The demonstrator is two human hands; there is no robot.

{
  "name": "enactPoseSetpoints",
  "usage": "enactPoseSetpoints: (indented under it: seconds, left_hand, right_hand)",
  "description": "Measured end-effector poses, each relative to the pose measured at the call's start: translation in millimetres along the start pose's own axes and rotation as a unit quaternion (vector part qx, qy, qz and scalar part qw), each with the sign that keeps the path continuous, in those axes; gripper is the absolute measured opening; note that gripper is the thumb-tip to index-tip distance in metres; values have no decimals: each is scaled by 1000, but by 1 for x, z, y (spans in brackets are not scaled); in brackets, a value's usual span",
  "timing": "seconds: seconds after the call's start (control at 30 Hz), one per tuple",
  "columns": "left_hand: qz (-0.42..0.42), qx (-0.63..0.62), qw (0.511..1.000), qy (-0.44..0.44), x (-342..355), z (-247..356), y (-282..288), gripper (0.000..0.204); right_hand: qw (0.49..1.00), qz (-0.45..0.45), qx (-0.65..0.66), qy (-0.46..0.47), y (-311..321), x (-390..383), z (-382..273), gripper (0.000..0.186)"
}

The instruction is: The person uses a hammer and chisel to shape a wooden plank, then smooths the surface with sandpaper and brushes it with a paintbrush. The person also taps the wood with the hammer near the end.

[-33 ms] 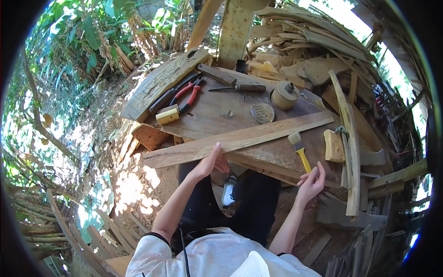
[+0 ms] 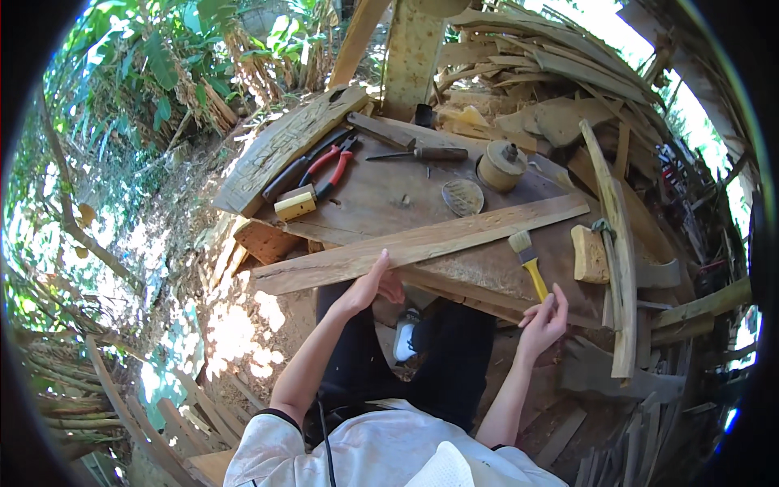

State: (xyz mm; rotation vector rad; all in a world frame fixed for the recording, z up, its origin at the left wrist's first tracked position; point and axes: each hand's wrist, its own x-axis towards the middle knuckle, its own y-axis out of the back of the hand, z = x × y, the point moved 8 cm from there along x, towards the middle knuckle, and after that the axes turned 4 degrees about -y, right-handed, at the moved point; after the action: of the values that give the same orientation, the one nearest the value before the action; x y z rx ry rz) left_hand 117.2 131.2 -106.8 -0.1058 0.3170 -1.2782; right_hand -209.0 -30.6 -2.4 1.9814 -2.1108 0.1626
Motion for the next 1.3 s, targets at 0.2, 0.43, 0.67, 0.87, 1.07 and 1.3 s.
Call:
enactPoseSetpoints:
  seconds: [0.2, 0.43, 0.67, 0.87, 1.07, 1.3]
  left_hand:
    - [-175, 140, 970, 95, -44, 11, -9, 79]
    - [59, 187, 972, -133, -96, 147, 46, 46]
    - [199, 494, 819, -216, -32, 209, 39, 28]
    - [89, 623, 744, -225, 86, 209, -17, 46]
    - [43, 671, 690, -269, 156, 195, -70, 61]
    - [-6, 700, 668, -252, 99, 139, -140, 80]
  right_hand:
    - [995, -87, 13, -50, -17, -56, 32, 23]
    - [969, -187, 65, -145, -51, -101, 65, 20]
    - [960, -235, 65, -140, -61, -110, 68, 17]
    - [965, -214, 57, -141, -31, -104, 69, 17]
    - [977, -181, 35, -106, 11, -90, 55, 17]
    - [977, 66, -174, 103, 124, -30, -3, 18]
